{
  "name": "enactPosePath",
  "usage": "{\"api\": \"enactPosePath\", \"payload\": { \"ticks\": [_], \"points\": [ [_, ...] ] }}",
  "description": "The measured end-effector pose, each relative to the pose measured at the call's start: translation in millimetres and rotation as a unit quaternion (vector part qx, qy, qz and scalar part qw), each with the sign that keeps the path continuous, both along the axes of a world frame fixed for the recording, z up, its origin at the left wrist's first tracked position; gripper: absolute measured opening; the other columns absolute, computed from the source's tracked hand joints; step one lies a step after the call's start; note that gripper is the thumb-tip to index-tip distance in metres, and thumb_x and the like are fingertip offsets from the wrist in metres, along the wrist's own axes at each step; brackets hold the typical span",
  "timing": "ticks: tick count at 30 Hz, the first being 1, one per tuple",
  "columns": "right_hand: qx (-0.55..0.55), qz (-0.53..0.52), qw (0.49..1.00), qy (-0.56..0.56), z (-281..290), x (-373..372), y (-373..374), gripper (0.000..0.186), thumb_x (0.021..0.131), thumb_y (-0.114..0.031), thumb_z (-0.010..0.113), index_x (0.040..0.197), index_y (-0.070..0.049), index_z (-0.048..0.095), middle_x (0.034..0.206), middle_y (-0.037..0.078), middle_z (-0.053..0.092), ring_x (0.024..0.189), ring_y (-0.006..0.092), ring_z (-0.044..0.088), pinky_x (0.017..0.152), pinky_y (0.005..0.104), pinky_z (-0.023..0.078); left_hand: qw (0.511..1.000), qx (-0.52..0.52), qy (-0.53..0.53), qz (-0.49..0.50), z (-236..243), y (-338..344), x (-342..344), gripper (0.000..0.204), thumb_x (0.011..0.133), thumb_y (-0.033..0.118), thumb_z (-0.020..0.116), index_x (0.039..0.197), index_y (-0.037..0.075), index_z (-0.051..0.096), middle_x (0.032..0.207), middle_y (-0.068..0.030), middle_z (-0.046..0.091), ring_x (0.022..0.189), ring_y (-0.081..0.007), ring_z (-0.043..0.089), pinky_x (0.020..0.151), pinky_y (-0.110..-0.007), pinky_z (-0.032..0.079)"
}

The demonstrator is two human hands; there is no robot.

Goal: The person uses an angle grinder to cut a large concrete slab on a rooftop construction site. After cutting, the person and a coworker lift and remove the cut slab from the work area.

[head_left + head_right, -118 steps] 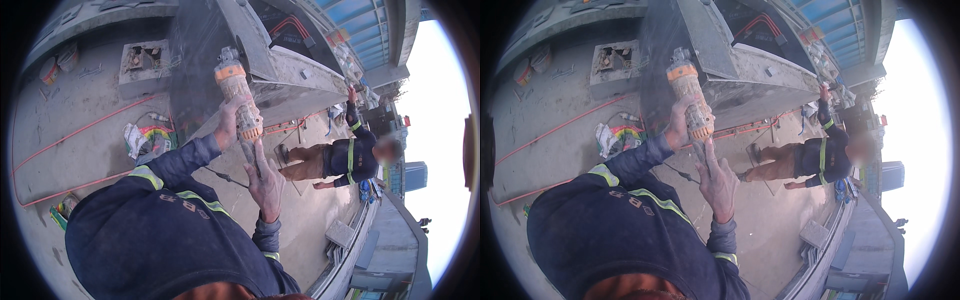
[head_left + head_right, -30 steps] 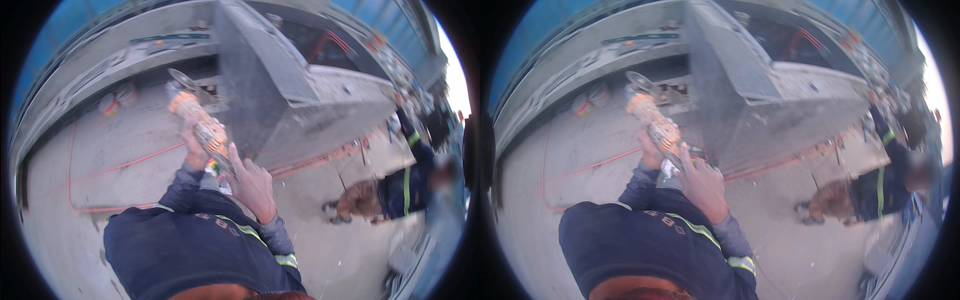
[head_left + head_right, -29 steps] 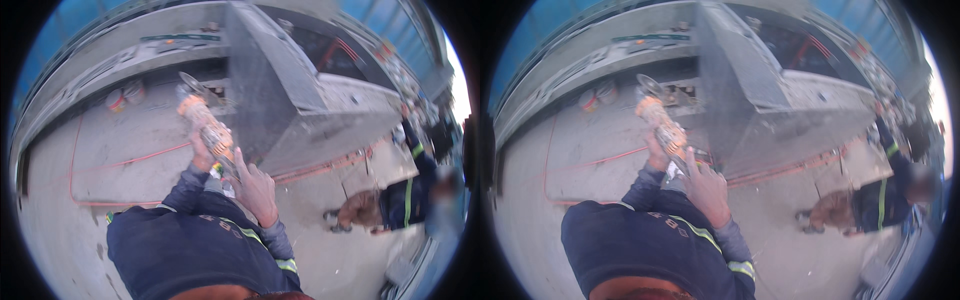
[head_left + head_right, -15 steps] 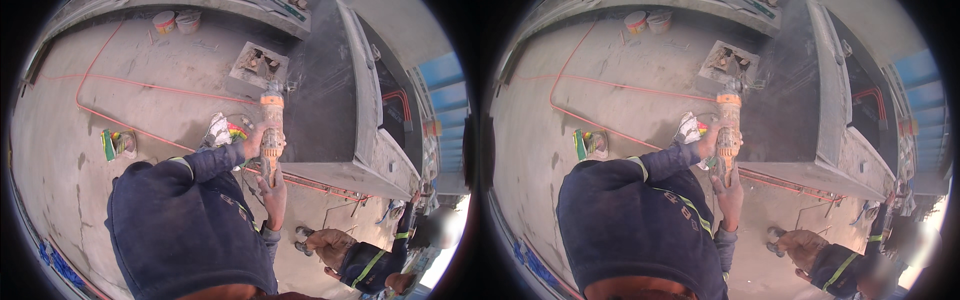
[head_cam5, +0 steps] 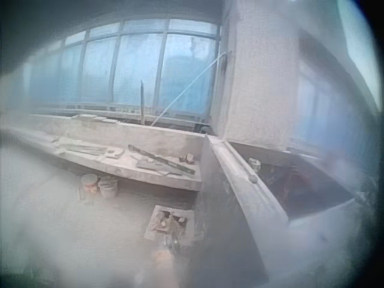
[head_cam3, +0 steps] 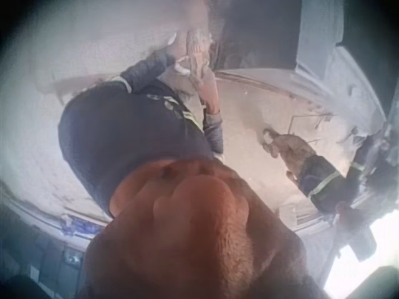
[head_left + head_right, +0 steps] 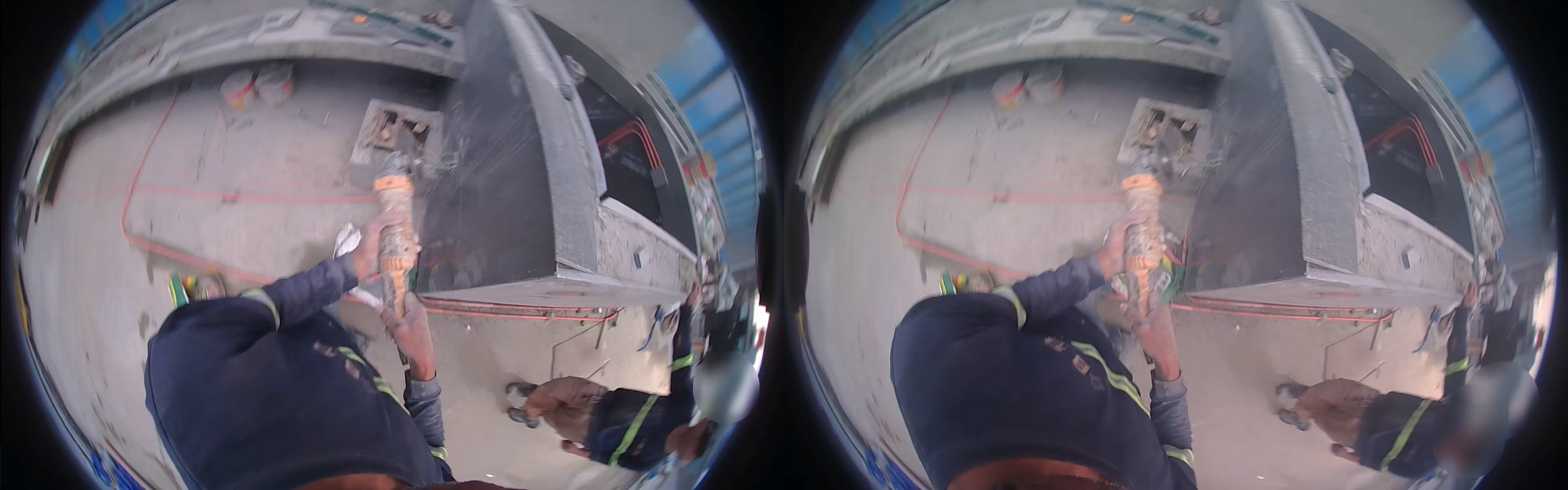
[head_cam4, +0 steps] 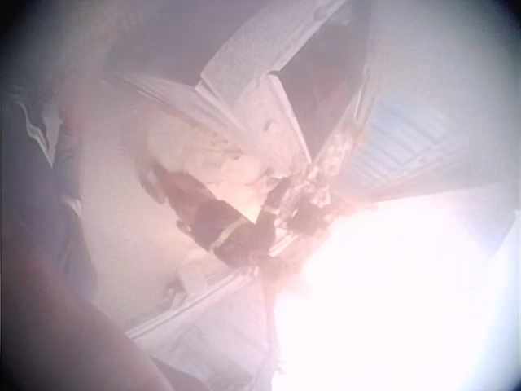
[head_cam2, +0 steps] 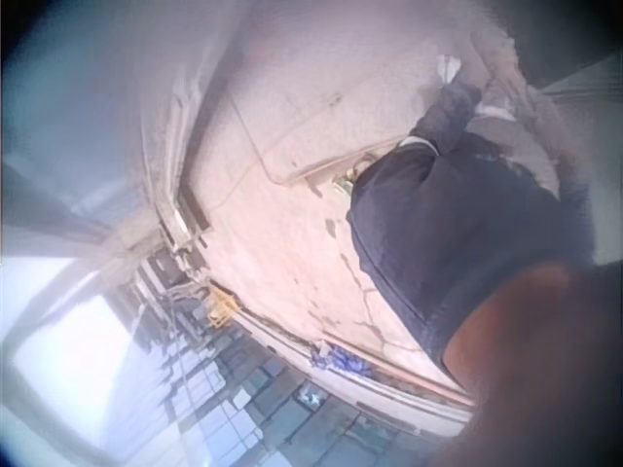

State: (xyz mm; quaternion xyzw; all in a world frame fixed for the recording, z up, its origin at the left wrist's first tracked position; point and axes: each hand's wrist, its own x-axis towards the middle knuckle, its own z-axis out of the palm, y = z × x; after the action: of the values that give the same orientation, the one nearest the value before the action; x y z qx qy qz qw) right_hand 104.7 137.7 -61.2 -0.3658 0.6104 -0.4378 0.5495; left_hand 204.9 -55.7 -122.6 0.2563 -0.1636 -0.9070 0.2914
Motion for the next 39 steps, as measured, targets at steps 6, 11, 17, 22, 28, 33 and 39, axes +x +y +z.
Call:
{"api": "enactPosePath", "payload": {
  "ticks": [6, 11, 17, 22, 28, 33, 39],
  "points": [
    [-0.070, -0.025, 0.980, 0.187, -33.0, 15.5, -18.2, 0.043, 0.096, -0.028, 0.078, 0.114, 0.007, 0.059, 0.092, 0.030, 0.071, 0.082, 0.0474, 0.071, 0.072, 0.0528, 0.053, 0.999, -0.016, 0.005, -0.032, 12.6, -27.4, 1.8, 0.049, 0.096, 0.038, 0.071, 0.126, 0.002, 0.059, 0.102, -0.0217, 0.073, 0.088, -0.0346, 0.077, 0.076, -0.047, 0.067],
    [-0.039, -0.029, 0.944, 0.326, -33.8, 26.7, -58.0, 0.050, 0.097, -0.033, 0.077, 0.125, 0.006, 0.060, 0.102, 0.034, 0.072, 0.093, 0.0566, 0.069, 0.078, 0.0580, 0.054, 0.997, 0.000, -0.049, -0.052, 2.3, -66.5, -6.3, 0.040, 0.096, 0.035, 0.073, 0.119, 0.005, 0.061, 0.097, -0.0170, 0.072, 0.083, -0.0318, 0.077, 0.072, -0.046, 0.067],
    [-0.031, -0.038, 0.849, 0.526, -9.9, 50.7, -181.2, 0.081, 0.092, -0.032, 0.080, 0.152, 0.008, 0.044, 0.096, 0.030, 0.074, 0.087, 0.0472, 0.075, 0.071, 0.0551, 0.058, 0.999, 0.020, -0.001, -0.033, -24.4, -181.8, -7.7, 0.037, 0.095, 0.033, 0.074, 0.114, 0.004, 0.060, 0.092, -0.0143, 0.070, 0.077, -0.0289, 0.075, 0.067, -0.044, 0.066],
    [0.031, 0.000, 0.811, 0.585, -32.3, 62.7, -320.8, 0.059, 0.090, -0.029, 0.081, 0.130, 0.004, 0.054, 0.096, 0.026, 0.074, 0.081, 0.0466, 0.075, 0.069, 0.0553, 0.059, 0.998, 0.057, 0.026, -0.027, -40.4, -292.4, -1.1, 0.029, 0.094, 0.032, 0.075, 0.108, 0.009, 0.064, 0.087, -0.0111, 0.070, 0.070, -0.0279, 0.073, 0.064, -0.043, 0.064],
    [-0.096, 0.052, 0.836, 0.538, -0.4, 71.3, -431.9, 0.056, 0.092, -0.029, 0.082, 0.127, 0.005, 0.055, 0.094, 0.027, 0.075, 0.076, 0.0446, 0.075, 0.066, 0.0514, 0.058, 0.993, 0.045, 0.041, 0.099, -23.7, -411.0, 47.8, 0.027, 0.095, 0.031, 0.075, 0.109, 0.011, 0.064, 0.087, -0.0095, 0.070, 0.070, -0.0257, 0.073, 0.065, -0.043, 0.065],
    [0.010, 0.118, 0.988, 0.104, -21.9, 87.6, -499.0, 0.047, 0.095, -0.031, 0.084, 0.118, 0.004, 0.064, 0.091, 0.013, 0.078, 0.069, 0.0221, 0.075, 0.062, 0.0356, 0.055, 0.988, 0.001, 0.044, 0.146, -34.3, -489.0, 118.7, 0.032, 0.095, 0.032, 0.073, 0.114, 0.008, 0.062, 0.093, -0.0143, 0.071, 0.082, -0.0315, 0.076, 0.069, -0.044, 0.065],
    [0.043, 0.167, 0.983, -0.060, -51.3, 122.5, -569.5, 0.033, 0.096, -0.030, 0.082, 0.109, -0.003, 0.068, 0.081, 0.001, 0.070, 0.064, 0.0093, 0.068, 0.053, 0.0258, 0.046, 0.988, -0.024, 0.023, 0.151, -44.4, -537.3, 168.4, 0.039, 0.099, 0.037, 0.070, 0.120, 0.006, 0.060, 0.097, -0.0148, 0.072, 0.089, -0.0324, 0.076, 0.077, -0.047, 0.066]
  ]
}}
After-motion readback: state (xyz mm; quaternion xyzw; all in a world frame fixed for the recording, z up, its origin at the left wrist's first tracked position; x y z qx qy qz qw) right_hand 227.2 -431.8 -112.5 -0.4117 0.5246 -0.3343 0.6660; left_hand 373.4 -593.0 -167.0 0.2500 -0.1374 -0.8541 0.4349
